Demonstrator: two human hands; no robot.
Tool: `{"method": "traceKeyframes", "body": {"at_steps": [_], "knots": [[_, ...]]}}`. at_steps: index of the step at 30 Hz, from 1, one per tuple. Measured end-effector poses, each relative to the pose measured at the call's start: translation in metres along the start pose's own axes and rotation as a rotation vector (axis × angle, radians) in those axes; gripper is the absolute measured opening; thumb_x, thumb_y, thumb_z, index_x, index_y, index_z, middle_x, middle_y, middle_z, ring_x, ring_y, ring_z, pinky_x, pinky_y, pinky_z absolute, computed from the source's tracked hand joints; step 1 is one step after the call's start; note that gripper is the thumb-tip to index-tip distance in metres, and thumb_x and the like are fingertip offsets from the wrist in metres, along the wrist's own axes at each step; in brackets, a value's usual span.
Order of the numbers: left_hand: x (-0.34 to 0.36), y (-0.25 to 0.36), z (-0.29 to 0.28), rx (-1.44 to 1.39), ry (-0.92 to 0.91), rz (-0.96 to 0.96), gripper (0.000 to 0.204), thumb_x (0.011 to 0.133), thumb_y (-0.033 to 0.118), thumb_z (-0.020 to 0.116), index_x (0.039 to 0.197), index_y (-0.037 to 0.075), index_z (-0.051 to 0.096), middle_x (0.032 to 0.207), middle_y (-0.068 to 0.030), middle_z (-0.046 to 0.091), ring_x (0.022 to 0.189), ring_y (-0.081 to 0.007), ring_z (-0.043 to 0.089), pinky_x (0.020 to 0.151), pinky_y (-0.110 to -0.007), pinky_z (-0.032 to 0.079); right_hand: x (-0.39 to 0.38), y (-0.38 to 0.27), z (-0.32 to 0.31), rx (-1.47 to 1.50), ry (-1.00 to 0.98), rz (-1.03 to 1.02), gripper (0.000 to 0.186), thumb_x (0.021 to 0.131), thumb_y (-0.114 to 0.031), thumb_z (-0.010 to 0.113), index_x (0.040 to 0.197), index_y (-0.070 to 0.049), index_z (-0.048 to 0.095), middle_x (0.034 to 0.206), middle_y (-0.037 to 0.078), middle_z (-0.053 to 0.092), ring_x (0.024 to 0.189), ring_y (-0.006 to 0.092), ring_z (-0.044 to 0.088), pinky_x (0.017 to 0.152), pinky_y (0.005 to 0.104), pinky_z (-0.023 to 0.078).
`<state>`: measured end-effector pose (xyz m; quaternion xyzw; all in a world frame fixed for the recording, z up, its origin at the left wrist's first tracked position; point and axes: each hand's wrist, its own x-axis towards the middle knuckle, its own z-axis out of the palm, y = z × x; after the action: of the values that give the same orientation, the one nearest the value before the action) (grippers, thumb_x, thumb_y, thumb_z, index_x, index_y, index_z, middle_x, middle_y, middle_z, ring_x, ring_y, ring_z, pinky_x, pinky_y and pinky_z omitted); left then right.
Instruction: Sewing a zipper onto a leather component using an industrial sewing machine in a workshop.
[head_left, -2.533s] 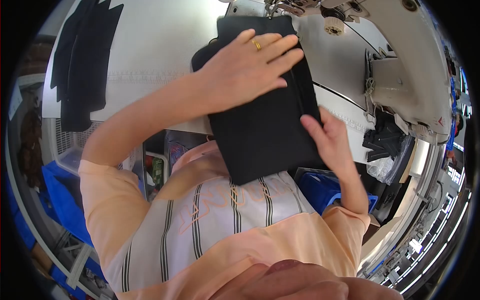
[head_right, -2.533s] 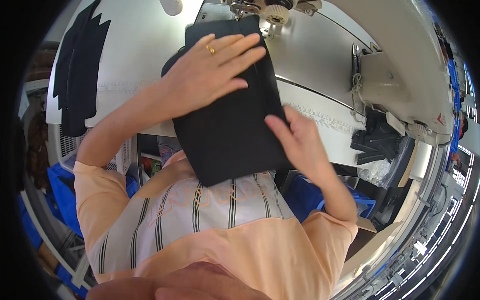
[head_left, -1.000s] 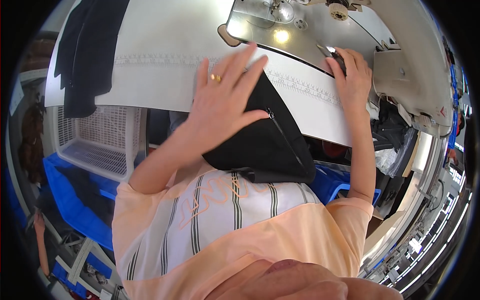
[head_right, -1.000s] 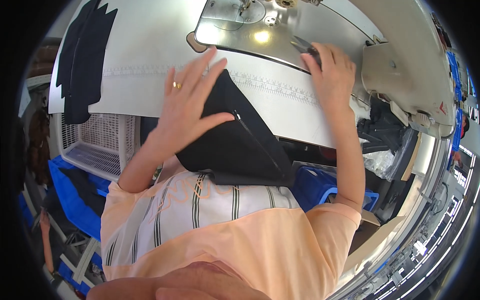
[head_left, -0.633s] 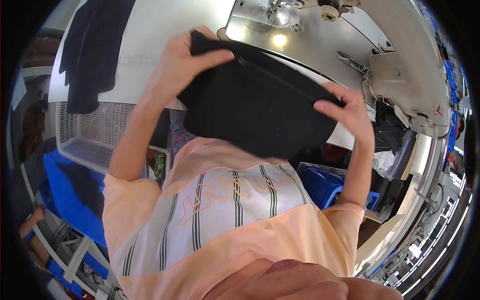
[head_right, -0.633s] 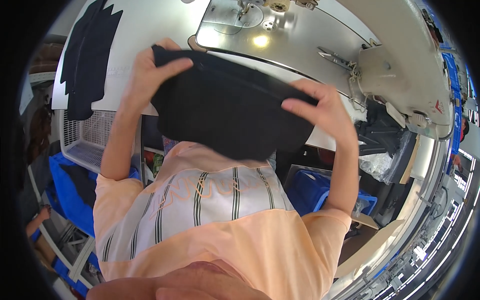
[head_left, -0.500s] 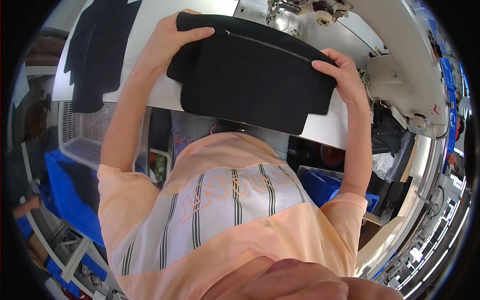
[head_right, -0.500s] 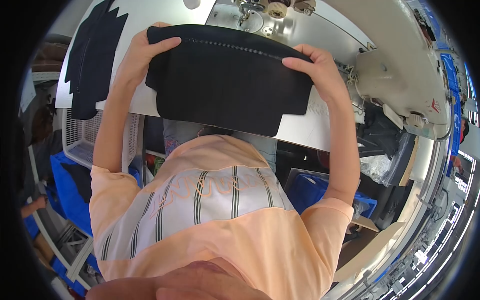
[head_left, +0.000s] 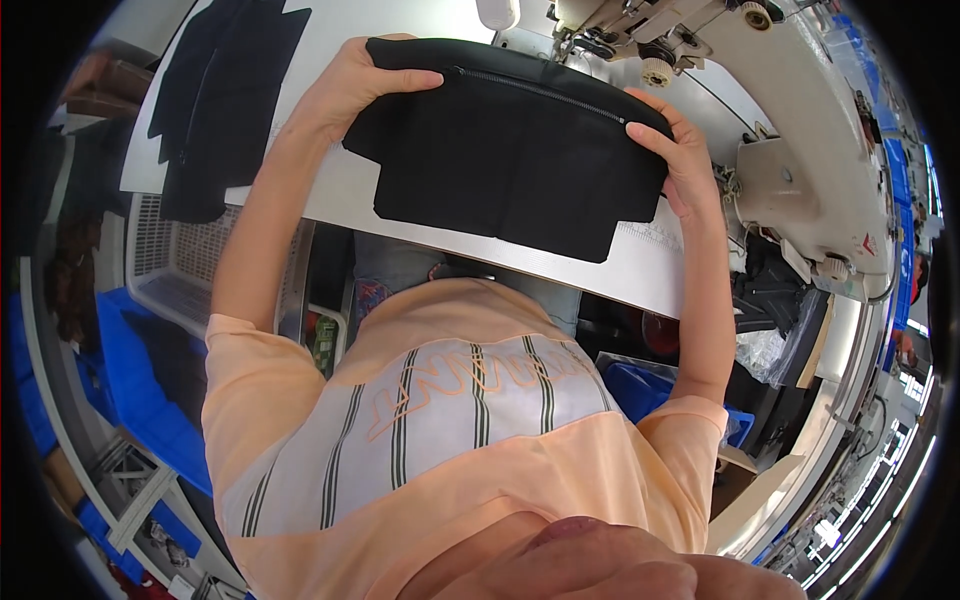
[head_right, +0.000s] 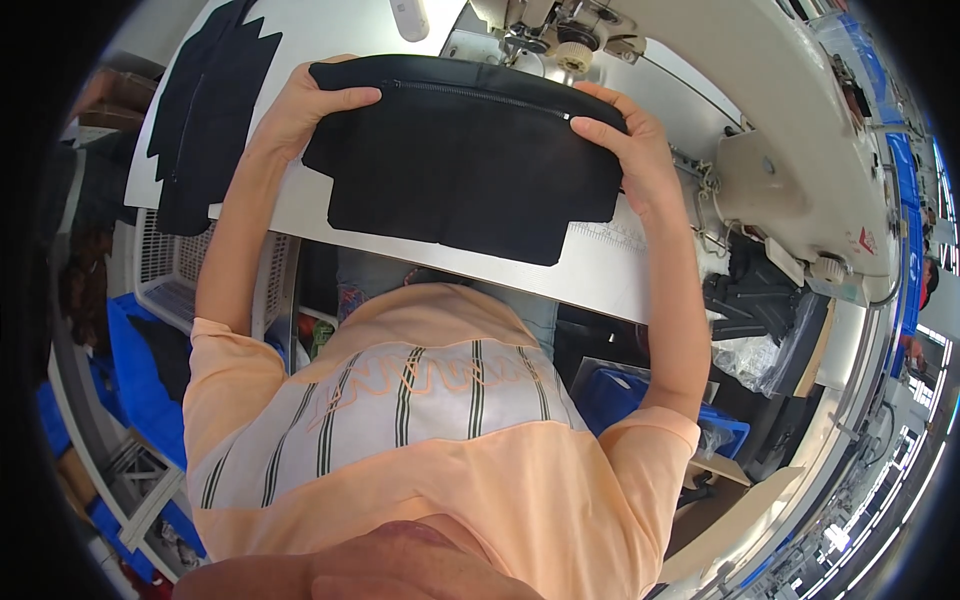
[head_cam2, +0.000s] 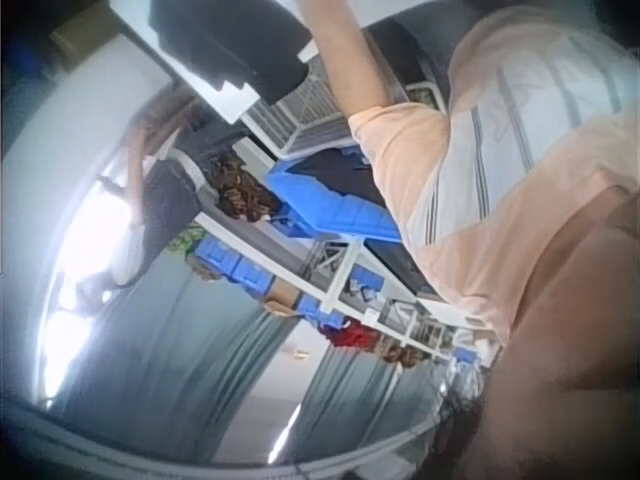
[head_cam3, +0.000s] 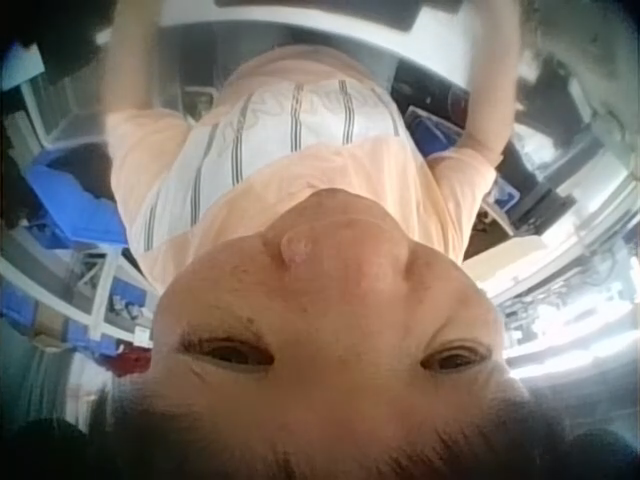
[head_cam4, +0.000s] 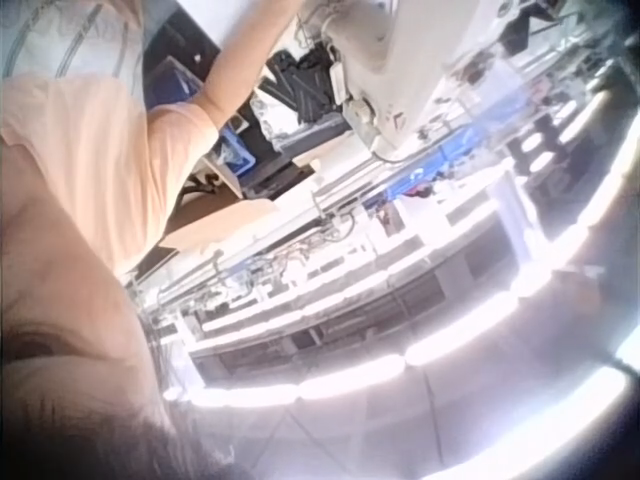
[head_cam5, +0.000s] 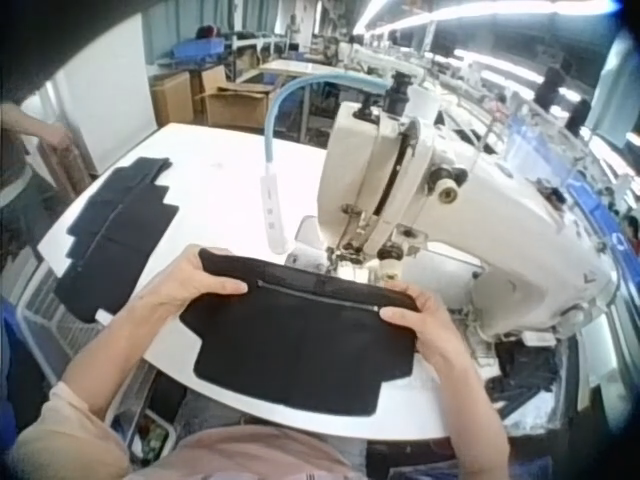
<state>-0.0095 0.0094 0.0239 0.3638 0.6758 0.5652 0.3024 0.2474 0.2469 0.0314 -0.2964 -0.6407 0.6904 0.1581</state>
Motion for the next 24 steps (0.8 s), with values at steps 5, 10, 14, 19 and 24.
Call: {"method": "traceKeyframes", "body": {"at_steps": [5,10,14,19,24], "knots": [[-0.001,0.002,0.001,-0.052,-0.008,-0.044,0.036,0.07,0.009,0.083,0.103,0.004,0.07,0.09,-0.007,0.071,0.083,-0.0159,0.068,0.083,-0.026,0.052,0.0,0.002,0.002,-0.087,0.015,0.007,0.022,0.081,-0.016,0.077,0.096,-0.003,0.067,0.08,0.002,0.068,0.064,0.0063,0.062,0.058,0.02,0.051],[-0.004,0.002,0.0,-0.057,0.015,-0.065,0.032,0.071,0.011,0.083,0.099,0.001,0.072,0.087,-0.0076,0.072,0.08,-0.0154,0.068,0.079,-0.028,0.053,-0.002,0.005,-0.002,-0.046,0.007,-0.031,0.018,0.083,-0.019,0.076,0.089,-0.004,0.067,0.075,0.0,0.067,0.061,0.0051,0.06,0.055,0.0191,0.048],[-0.003,-0.001,-0.003,-0.054,0.017,-0.067,0.033,0.071,0.013,0.083,0.099,0.001,0.071,0.087,-0.0083,0.072,0.081,-0.0158,0.068,0.08,-0.028,0.052,-0.004,0.007,-0.003,-0.068,0.02,-0.054,0.02,0.085,-0.021,0.075,0.09,-0.004,0.068,0.075,0.0,0.067,0.062,0.0049,0.06,0.057,0.0192,0.048],[-0.001,-0.005,-0.007,-0.068,0.005,-0.082,0.033,0.072,0.017,0.083,0.099,0.001,0.071,0.088,-0.0083,0.072,0.083,-0.0155,0.068,0.083,-0.027,0.05,-0.006,0.003,0.002,0.022,0.016,-0.003,0.022,0.091,-0.026,0.067,0.09,-0.004,0.069,0.078,0.0,0.067,0.063,0.0045,0.059,0.058,0.0184,0.046],[0.002,-0.003,-0.009,-0.085,0.009,-0.13,0.032,0.075,0.021,0.081,0.099,0.002,0.071,0.089,-0.0071,0.071,0.084,-0.0141,0.067,0.083,-0.025,0.049,-0.007,0.001,0.002,0.004,0.04,0.01,0.023,0.092,-0.027,0.066,0.09,-0.004,0.069,0.078,-0.001,0.067,0.064,0.0044,0.059,0.059,0.0186,0.046]]}}
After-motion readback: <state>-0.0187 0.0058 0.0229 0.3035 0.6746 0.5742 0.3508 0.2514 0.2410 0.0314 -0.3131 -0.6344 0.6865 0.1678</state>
